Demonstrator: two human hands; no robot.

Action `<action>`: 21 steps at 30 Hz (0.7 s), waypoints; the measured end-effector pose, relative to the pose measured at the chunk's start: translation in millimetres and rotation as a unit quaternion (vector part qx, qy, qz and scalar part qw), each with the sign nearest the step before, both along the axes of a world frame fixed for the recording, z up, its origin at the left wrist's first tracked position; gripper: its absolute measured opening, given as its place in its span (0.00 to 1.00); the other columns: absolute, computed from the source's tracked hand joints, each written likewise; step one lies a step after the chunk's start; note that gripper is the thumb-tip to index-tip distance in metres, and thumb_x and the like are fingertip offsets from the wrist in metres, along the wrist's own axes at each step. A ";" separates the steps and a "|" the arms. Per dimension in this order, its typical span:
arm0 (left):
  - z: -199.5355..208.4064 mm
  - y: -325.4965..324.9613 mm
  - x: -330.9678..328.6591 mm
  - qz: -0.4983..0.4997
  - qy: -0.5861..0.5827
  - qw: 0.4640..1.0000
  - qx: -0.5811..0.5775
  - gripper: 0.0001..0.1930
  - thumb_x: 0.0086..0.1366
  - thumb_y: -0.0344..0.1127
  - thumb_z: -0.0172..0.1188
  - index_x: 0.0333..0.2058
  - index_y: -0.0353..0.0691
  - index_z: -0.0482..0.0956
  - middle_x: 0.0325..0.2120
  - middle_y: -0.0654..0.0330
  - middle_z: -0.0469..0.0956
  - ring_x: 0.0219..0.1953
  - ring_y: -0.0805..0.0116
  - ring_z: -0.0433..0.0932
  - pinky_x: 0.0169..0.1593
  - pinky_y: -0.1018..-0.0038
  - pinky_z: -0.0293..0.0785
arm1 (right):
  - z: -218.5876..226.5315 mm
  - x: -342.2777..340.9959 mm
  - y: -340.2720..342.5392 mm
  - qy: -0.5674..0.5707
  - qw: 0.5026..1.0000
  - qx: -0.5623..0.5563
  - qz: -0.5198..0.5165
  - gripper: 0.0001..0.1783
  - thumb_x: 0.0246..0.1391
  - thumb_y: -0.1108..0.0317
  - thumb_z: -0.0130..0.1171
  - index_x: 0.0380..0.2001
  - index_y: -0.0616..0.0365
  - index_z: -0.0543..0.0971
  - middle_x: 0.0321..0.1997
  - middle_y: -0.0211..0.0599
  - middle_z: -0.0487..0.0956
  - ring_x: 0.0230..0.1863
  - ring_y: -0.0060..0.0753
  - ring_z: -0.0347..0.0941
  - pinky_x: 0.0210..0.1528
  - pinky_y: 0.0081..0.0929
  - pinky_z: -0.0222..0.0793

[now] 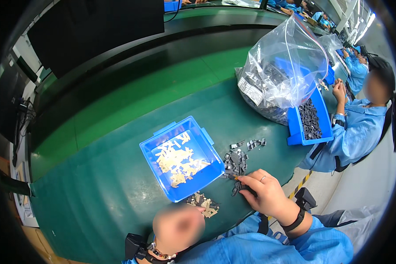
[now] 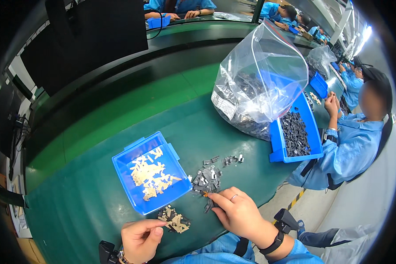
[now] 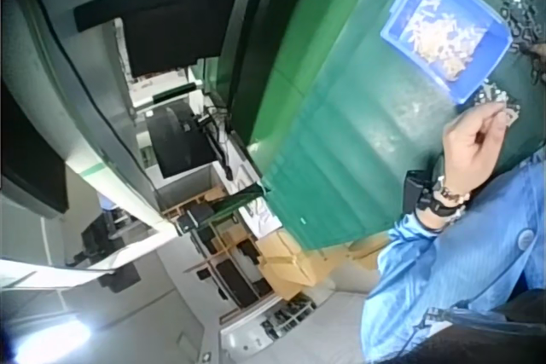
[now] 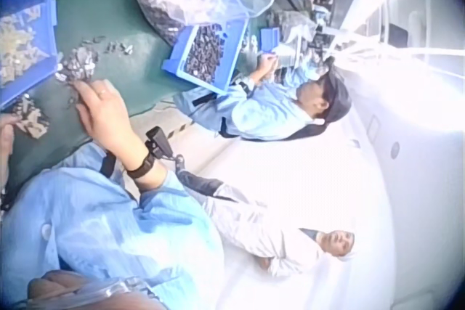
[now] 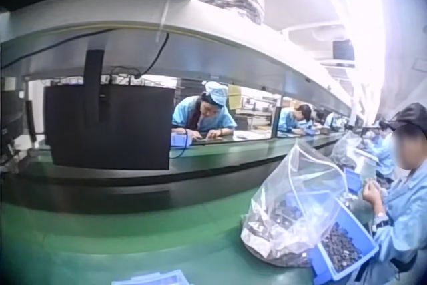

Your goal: Assembling small metal clips onto plastic base components at an assembly line.

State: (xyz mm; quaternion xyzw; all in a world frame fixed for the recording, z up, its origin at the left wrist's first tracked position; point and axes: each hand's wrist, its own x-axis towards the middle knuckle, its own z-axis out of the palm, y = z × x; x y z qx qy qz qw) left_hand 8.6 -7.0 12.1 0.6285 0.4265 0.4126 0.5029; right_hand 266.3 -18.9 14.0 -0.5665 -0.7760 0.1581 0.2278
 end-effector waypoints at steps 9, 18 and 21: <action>1.2 0.2 0.7 0.004 0.002 1.000 0.011 0.06 0.57 0.25 0.65 0.35 0.34 0.83 0.16 0.63 0.78 0.17 0.78 0.75 0.24 0.81 0.69 | -2.4 6.6 1.0 0.045 0.998 0.020 -0.041 0.22 0.42 0.78 0.65 0.44 0.61 0.77 0.29 0.40 0.79 0.30 0.43 0.77 0.34 0.33 0.75; 1.3 1.2 4.0 -0.007 -0.001 1.000 0.022 0.07 0.57 0.24 0.66 0.36 0.33 0.83 0.18 0.62 0.79 0.16 0.79 0.73 0.22 0.82 0.67 | 5.2 3.9 -4.7 0.572 0.774 -0.249 -0.106 0.31 0.51 0.87 0.60 0.57 0.62 0.65 0.39 0.44 0.80 0.41 0.30 0.80 0.48 0.23 0.76; 0.6 2.0 4.9 -0.022 -0.007 0.999 0.025 0.08 0.56 0.23 0.66 0.36 0.33 0.82 0.21 0.60 0.80 0.17 0.79 0.73 0.22 0.81 0.67 | 3.2 -6.6 -2.8 0.659 0.685 -0.303 -0.069 0.30 0.51 0.87 0.59 0.57 0.62 0.66 0.39 0.44 0.80 0.41 0.30 0.79 0.47 0.23 0.76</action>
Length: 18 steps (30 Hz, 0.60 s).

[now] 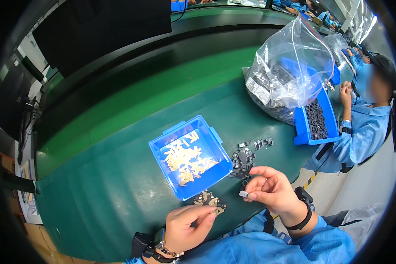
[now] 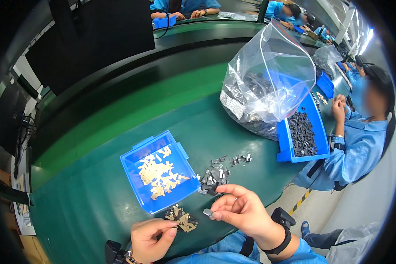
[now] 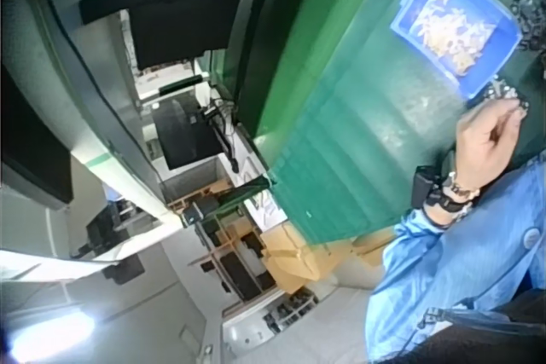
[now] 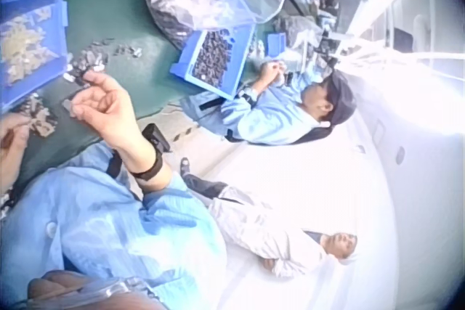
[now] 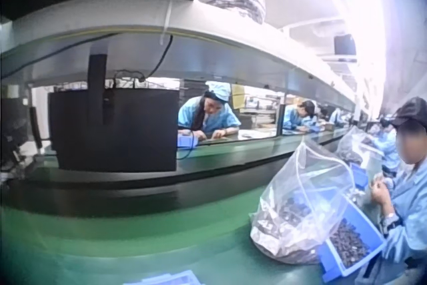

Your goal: Assembling small metal clips onto plastic base components at an assembly line.

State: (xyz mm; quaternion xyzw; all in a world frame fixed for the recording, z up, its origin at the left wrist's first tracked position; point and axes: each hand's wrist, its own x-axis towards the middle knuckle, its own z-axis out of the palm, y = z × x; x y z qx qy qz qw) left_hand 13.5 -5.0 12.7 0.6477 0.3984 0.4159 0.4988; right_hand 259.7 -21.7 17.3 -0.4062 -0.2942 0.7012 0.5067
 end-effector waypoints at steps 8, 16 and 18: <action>2.0 7.9 2.0 -0.014 0.049 0.988 0.143 0.17 0.46 0.26 0.73 0.39 0.38 0.84 0.32 0.60 0.81 0.27 0.68 0.80 0.30 0.75 0.76 | 11.0 -28.4 -1.0 0.064 0.996 -0.026 0.055 0.33 0.54 0.87 0.56 0.62 0.61 0.59 0.42 0.44 0.79 0.43 0.31 0.79 0.47 0.25 0.75; -0.8 8.6 -2.4 -0.041 0.005 0.983 0.180 0.15 0.46 0.23 0.72 0.35 0.39 0.84 0.32 0.61 0.81 0.29 0.66 0.80 0.31 0.75 0.76 | 8.5 -41.8 2.3 0.096 0.988 0.012 0.124 0.33 0.57 0.86 0.54 0.63 0.60 0.58 0.44 0.41 0.78 0.47 0.25 0.75 0.50 0.21 0.71; -1.1 9.7 -2.5 -0.038 -0.010 0.982 0.186 0.14 0.46 0.22 0.71 0.35 0.38 0.84 0.31 0.60 0.81 0.28 0.65 0.80 0.31 0.75 0.76 | 10.0 -45.8 2.5 0.065 0.992 0.017 0.110 0.30 0.56 0.84 0.56 0.61 0.61 0.62 0.43 0.40 0.78 0.46 0.25 0.75 0.49 0.21 0.71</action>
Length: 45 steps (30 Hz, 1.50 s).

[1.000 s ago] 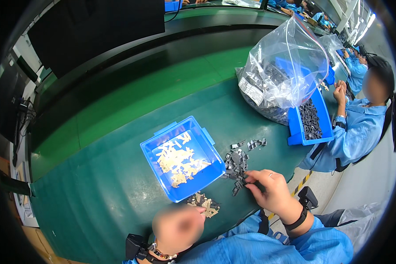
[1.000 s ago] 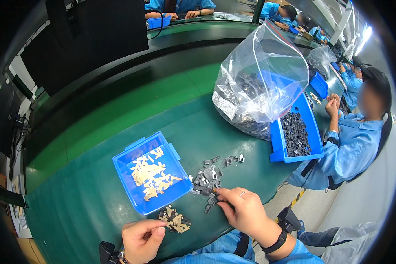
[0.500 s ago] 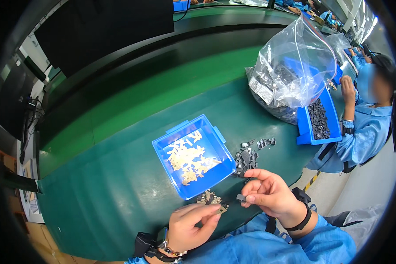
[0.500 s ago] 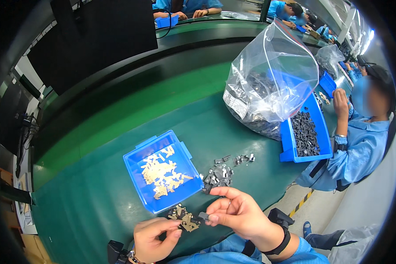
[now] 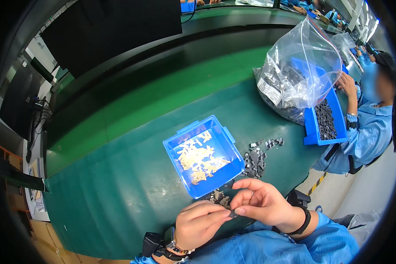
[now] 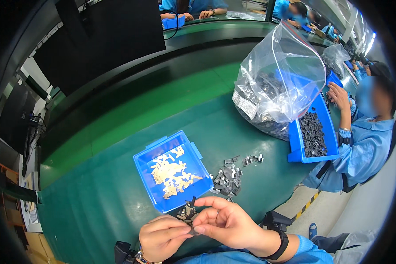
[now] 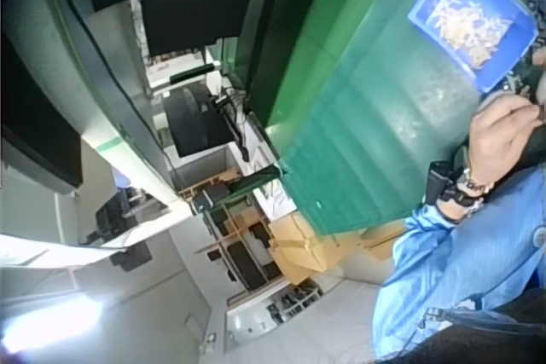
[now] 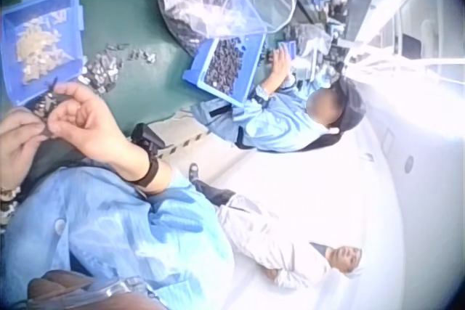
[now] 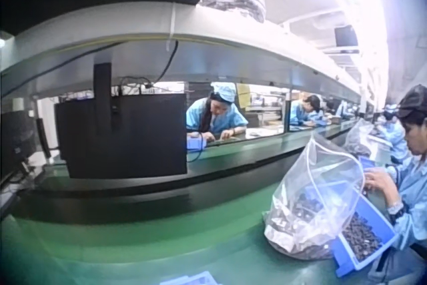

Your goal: Assembling small metal clips onto plastic base components at an assembly line.

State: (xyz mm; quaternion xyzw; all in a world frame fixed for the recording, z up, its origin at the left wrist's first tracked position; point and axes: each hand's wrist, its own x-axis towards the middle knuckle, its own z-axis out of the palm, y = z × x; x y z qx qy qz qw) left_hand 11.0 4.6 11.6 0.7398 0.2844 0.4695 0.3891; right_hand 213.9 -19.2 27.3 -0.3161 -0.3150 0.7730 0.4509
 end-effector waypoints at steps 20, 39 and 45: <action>3.3 1.6 -0.9 0.069 0.061 0.996 -0.006 0.10 0.48 0.19 0.68 0.32 0.32 0.83 0.28 0.56 0.81 0.28 0.61 0.81 0.32 0.72 0.76 | 19.8 -2.5 17.0 -0.324 0.928 0.181 -0.013 0.03 0.51 0.76 0.64 0.30 0.64 0.82 0.38 0.38 0.83 0.32 0.22 0.76 0.35 0.19 0.71; 2.1 0.4 1.0 0.083 0.061 0.995 -0.006 0.09 0.48 0.21 0.70 0.31 0.33 0.83 0.28 0.56 0.81 0.28 0.61 0.81 0.31 0.72 0.77 | 13.1 -5.0 17.8 -0.348 0.922 0.169 -0.029 0.05 0.48 0.73 0.67 0.27 0.63 0.82 0.35 0.37 0.84 0.25 0.20 0.72 0.27 0.18 0.69; 2.2 0.0 1.1 0.081 0.060 0.995 -0.014 0.09 0.49 0.21 0.69 0.31 0.33 0.83 0.27 0.56 0.82 0.27 0.61 0.81 0.31 0.72 0.77 | 15.3 -4.5 18.1 -0.345 0.924 0.162 -0.026 0.05 0.47 0.73 0.67 0.27 0.63 0.82 0.34 0.36 0.83 0.26 0.20 0.72 0.27 0.18 0.68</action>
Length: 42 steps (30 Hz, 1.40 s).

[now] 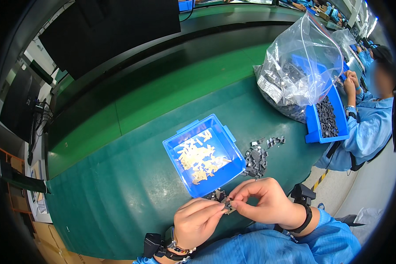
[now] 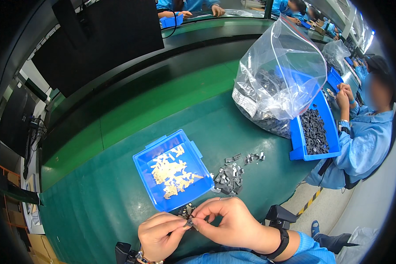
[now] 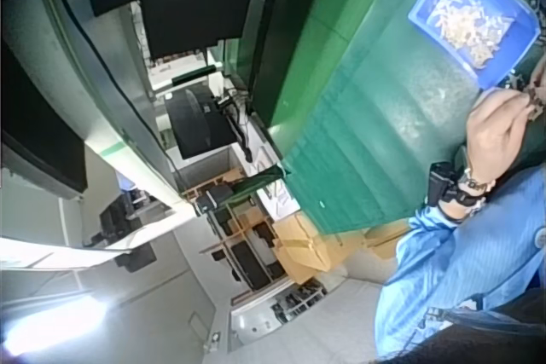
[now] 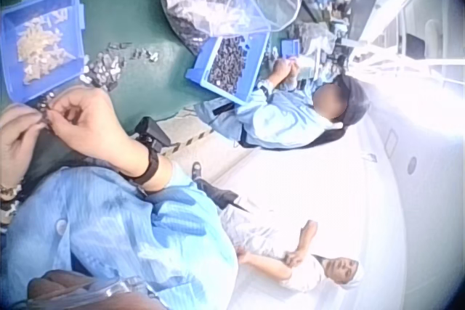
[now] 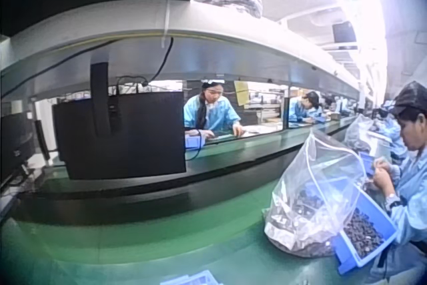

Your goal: Assembling small metal clips onto plastic base components at an assembly line.

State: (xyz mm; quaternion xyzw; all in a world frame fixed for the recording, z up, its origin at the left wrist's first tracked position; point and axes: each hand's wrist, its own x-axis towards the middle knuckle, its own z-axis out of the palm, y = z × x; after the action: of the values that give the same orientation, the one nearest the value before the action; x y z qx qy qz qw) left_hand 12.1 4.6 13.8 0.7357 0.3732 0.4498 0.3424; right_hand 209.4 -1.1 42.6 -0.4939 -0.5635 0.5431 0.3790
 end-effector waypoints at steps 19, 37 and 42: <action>0.8 -4.5 0.5 -0.016 -0.048 0.994 -0.093 0.10 0.49 0.23 0.71 0.32 0.35 0.84 0.30 0.56 0.83 0.29 0.66 0.82 0.33 0.75 0.78 | -11.0 6.4 0.5 0.212 0.966 -0.148 0.006 0.08 0.46 0.86 0.66 0.31 0.68 0.81 0.36 0.46 0.82 0.38 0.30 0.80 0.43 0.23 0.77; -15.9 -8.7 -11.8 -0.172 -0.337 0.854 -0.358 0.27 0.58 0.14 0.62 0.55 0.31 0.64 0.38 0.51 0.81 0.42 0.66 0.81 0.47 0.72 0.78 | -3.2 6.9 8.8 -0.026 0.941 0.303 0.152 0.13 0.44 0.74 0.70 0.36 0.60 0.83 0.36 0.35 0.79 0.34 0.35 0.76 0.35 0.28 0.73; -18.0 -9.9 -9.4 -0.211 -0.345 0.836 -0.371 0.30 0.58 0.14 0.61 0.57 0.33 0.60 0.37 0.50 0.81 0.43 0.64 0.81 0.48 0.70 0.78 | 2.1 7.9 9.1 -0.108 0.913 0.345 0.187 0.16 0.44 0.72 0.70 0.40 0.59 0.82 0.36 0.33 0.77 0.34 0.35 0.75 0.33 0.29 0.72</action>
State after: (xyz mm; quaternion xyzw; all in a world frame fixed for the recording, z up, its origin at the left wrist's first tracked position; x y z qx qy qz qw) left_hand 2.7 -5.2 -4.2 0.4117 0.2061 0.4190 0.7826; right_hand 217.3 8.0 44.7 -0.2730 -0.8356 0.3191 0.3542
